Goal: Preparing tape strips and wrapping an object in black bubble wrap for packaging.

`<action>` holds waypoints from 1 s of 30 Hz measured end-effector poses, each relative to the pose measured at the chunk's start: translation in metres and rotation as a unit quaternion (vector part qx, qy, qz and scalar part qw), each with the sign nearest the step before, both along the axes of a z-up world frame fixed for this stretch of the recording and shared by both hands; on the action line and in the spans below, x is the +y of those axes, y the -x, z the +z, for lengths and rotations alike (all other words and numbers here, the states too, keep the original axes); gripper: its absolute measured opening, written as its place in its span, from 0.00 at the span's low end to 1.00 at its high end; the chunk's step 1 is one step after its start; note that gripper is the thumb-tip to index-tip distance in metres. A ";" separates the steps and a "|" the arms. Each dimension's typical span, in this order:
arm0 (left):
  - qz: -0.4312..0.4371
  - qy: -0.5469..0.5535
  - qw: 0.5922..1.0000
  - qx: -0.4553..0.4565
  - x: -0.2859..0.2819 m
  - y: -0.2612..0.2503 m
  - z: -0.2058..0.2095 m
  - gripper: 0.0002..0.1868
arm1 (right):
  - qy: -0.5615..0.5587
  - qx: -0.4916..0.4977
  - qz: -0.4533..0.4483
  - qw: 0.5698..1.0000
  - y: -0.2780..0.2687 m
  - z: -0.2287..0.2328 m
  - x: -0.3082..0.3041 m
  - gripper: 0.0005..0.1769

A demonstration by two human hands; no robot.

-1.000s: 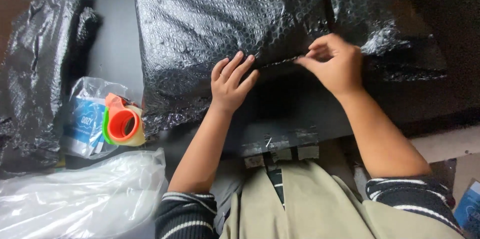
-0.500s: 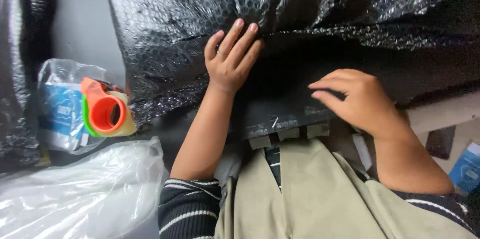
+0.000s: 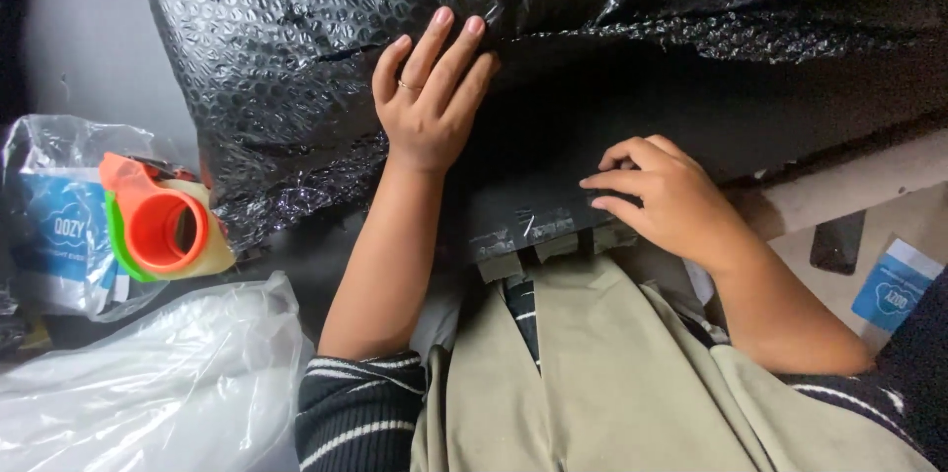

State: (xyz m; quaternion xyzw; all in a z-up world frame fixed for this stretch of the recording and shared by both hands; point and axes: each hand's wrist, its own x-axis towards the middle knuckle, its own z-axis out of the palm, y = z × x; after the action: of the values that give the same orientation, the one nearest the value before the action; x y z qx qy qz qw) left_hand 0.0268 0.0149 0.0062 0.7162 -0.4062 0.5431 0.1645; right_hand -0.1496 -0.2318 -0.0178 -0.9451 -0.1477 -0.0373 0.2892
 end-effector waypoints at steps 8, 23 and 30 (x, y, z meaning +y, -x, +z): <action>0.000 -0.004 1.000 0.005 0.001 -0.001 -0.001 0.05 | -0.010 0.059 0.040 0.997 -0.008 0.001 -0.011 0.02; 0.006 -0.002 1.000 0.015 0.002 -0.001 -0.002 0.04 | -0.139 0.098 0.193 0.966 0.016 0.110 -0.049 0.06; 0.003 -0.003 1.000 0.010 0.002 0.000 -0.001 0.04 | 0.039 -0.214 0.174 0.961 -0.065 0.131 0.016 0.09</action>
State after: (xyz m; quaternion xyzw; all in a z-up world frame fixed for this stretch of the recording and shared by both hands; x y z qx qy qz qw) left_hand 0.0271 0.0168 0.0056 0.7230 -0.4042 0.5353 0.1651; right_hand -0.0843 -0.2162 0.1132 -0.8855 -0.3691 -0.1819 0.2159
